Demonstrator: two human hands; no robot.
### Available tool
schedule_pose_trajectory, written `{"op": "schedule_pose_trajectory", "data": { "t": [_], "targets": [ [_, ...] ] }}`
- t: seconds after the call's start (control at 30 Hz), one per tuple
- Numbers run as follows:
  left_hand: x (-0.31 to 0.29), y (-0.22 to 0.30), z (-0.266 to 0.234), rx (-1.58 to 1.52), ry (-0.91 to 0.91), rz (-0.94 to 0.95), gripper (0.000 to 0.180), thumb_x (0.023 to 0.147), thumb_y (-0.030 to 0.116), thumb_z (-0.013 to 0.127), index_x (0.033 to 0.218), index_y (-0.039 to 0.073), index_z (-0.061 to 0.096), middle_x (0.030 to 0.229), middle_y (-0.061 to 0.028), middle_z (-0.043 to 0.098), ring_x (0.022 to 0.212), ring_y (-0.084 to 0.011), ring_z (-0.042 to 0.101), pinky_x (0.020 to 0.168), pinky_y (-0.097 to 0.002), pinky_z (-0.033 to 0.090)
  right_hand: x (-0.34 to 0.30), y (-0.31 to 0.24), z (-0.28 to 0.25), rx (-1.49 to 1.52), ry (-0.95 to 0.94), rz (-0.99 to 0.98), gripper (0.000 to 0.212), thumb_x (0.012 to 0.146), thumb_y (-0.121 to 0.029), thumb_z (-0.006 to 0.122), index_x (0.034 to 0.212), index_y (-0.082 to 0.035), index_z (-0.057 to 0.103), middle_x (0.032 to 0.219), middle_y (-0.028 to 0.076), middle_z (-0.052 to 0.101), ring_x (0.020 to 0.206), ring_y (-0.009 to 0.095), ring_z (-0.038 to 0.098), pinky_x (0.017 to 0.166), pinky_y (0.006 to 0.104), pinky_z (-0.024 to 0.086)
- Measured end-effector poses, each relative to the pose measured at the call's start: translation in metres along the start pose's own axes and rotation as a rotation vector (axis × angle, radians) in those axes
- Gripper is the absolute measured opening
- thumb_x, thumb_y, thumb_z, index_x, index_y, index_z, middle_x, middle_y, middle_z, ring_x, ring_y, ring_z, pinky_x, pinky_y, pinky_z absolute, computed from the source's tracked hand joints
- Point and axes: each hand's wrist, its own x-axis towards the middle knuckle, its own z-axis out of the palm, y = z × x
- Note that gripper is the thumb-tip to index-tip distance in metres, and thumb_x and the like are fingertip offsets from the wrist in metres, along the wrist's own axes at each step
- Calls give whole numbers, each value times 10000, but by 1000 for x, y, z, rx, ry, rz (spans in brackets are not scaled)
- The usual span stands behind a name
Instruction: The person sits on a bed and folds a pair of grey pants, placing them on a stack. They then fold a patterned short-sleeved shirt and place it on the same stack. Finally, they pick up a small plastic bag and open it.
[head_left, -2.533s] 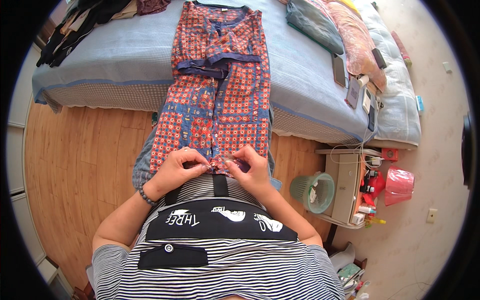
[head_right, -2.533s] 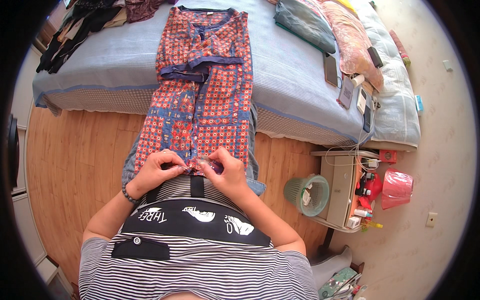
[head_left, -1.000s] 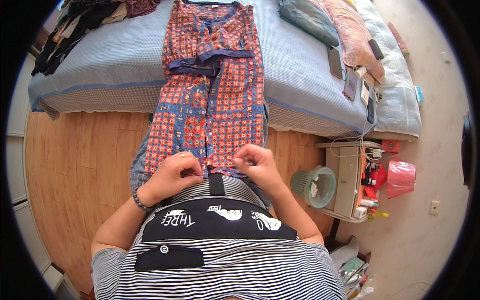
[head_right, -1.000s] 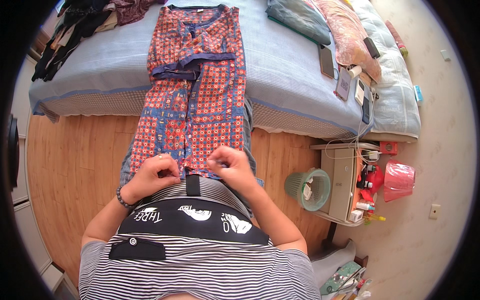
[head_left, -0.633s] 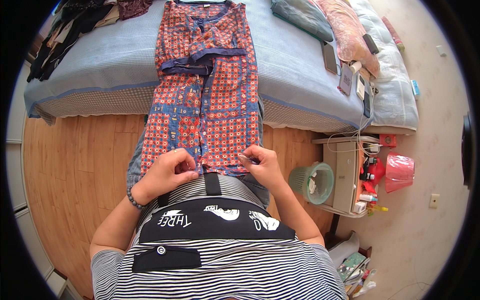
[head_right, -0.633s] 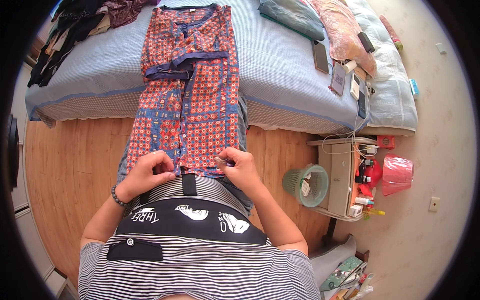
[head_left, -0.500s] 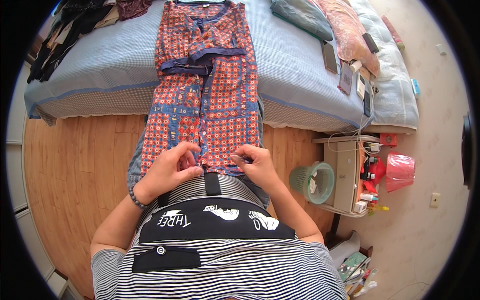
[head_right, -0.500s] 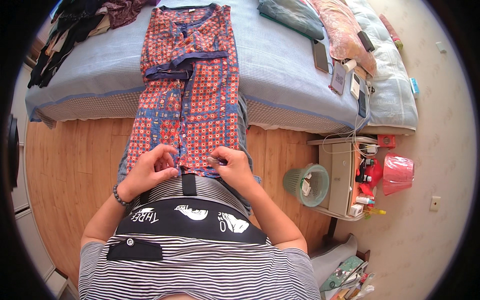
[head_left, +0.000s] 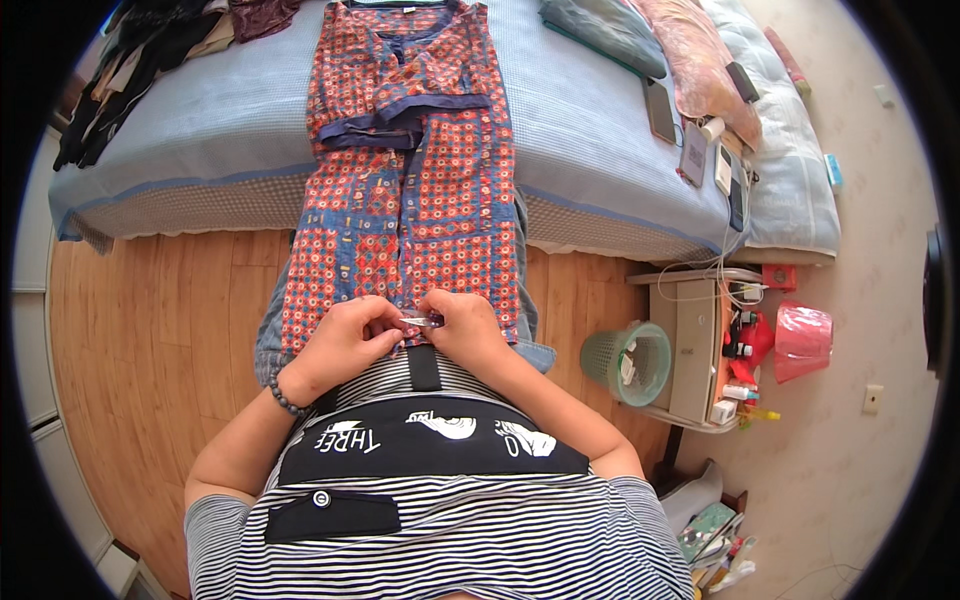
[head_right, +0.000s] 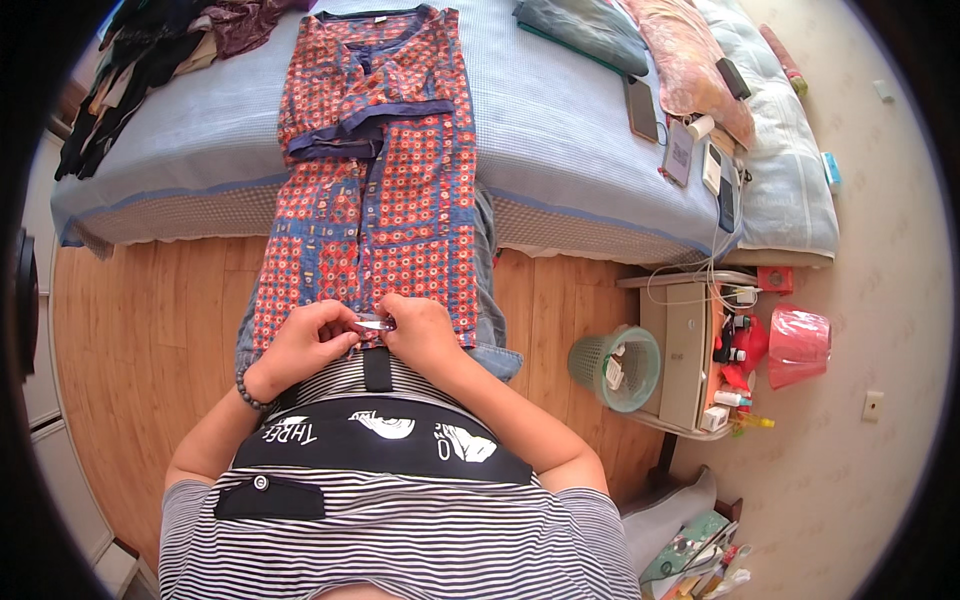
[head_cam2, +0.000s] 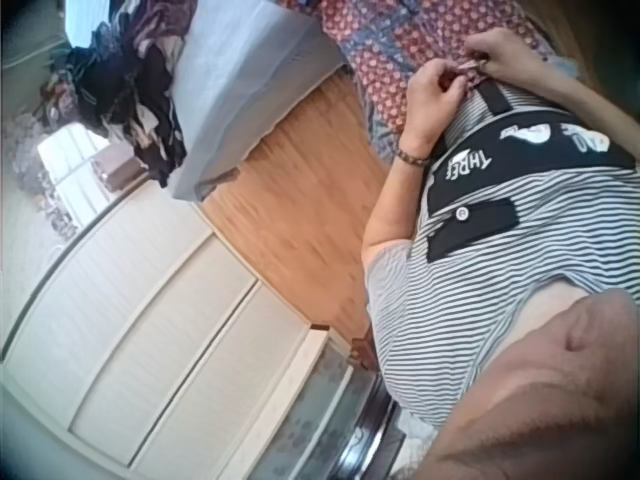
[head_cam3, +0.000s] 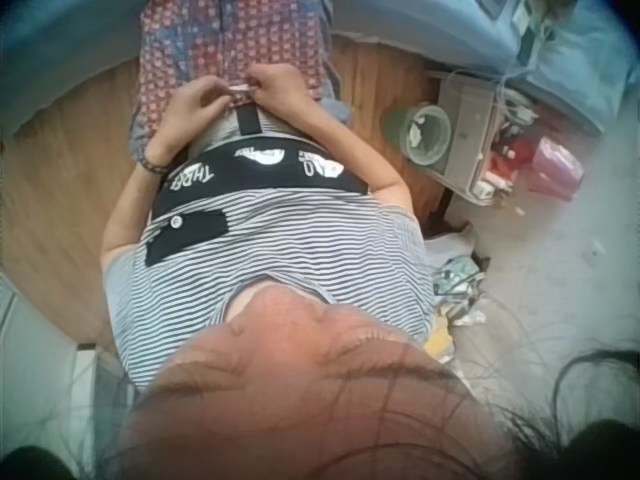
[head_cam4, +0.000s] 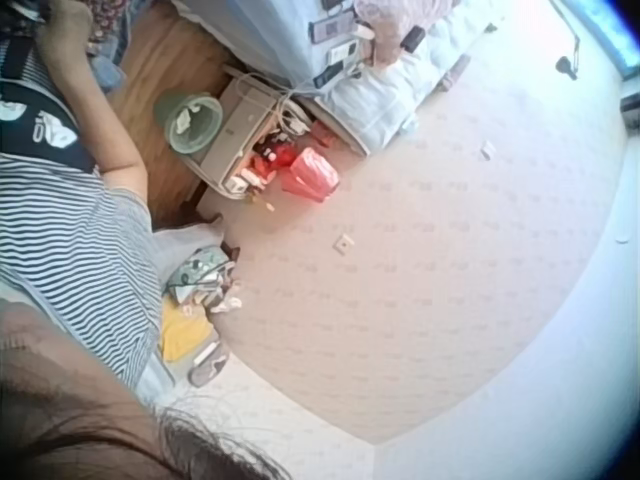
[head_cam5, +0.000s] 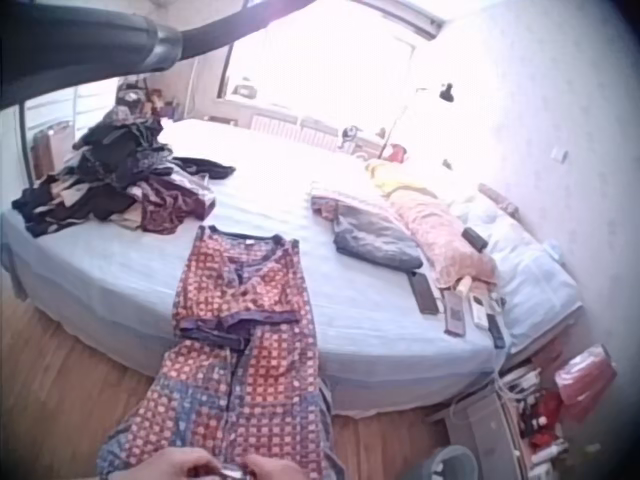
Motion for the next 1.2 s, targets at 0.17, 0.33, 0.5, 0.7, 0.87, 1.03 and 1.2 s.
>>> {"op": "schedule_pose_trajectory", "data": {
  "t": [0.17,0.33,0.5,0.7,0.87,1.03,1.2],
  "targets": [
    [0,-9,0,-128,8,-70,92,829,42,654,914,11,648,744,7,622,639,-33,556,570,-202,452,-19,23,-56,514,168,211,43,802,-51,665,828,-22,646,708,9,625,686,65,581,608,228,466],
    [-2,-9,1,-71,21,-75,79,838,42,654,915,26,647,756,16,611,644,-24,540,570,-186,434,-91,146,-171,464,826,461,13,827,-40,656,817,-32,656,726,-70,564,633,12,466,551,182,355],
    [-1,-12,0,-121,15,-126,77,845,10,628,921,19,629,783,14,617,674,-30,565,598,-183,462,-233,314,-252,-232,1157,847,135,740,-114,678,745,20,693,614,48,617,586,99,566,577,270,452],
    [1,-7,0,-134,6,-142,79,854,0,607,930,14,621,785,20,611,678,-28,566,597,-183,479,-311,374,-268,-537,1126,1038,193,729,-190,696,798,-10,706,706,173,671,694,292,674,650,382,501],
    [-3,-4,3,-173,15,-178,110,865,7,600,972,15,622,825,17,615,715,-33,578,619,-185,481,-313,367,-271,-552,1094,1188,187,737,-191,705,718,-11,659,685,165,657,683,301,650,642,390,489],
    [-3,-4,-5,-129,-37,-72,290,870,17,605,1160,12,588,913,-20,633,794,-79,600,697,-220,499,-297,376,-250,-446,1126,897,175,728,-93,725,842,21,657,715,91,669,658,213,612,637,374,479],
    [-26,-2,-26,6,191,-22,363,849,9,632,1205,23,562,969,-41,609,812,-95,580,704,-238,490,-157,293,-174,319,775,715,92,861,-142,650,850,-51,658,679,-35,593,504,19,435,454,175,322]
  ]
}}
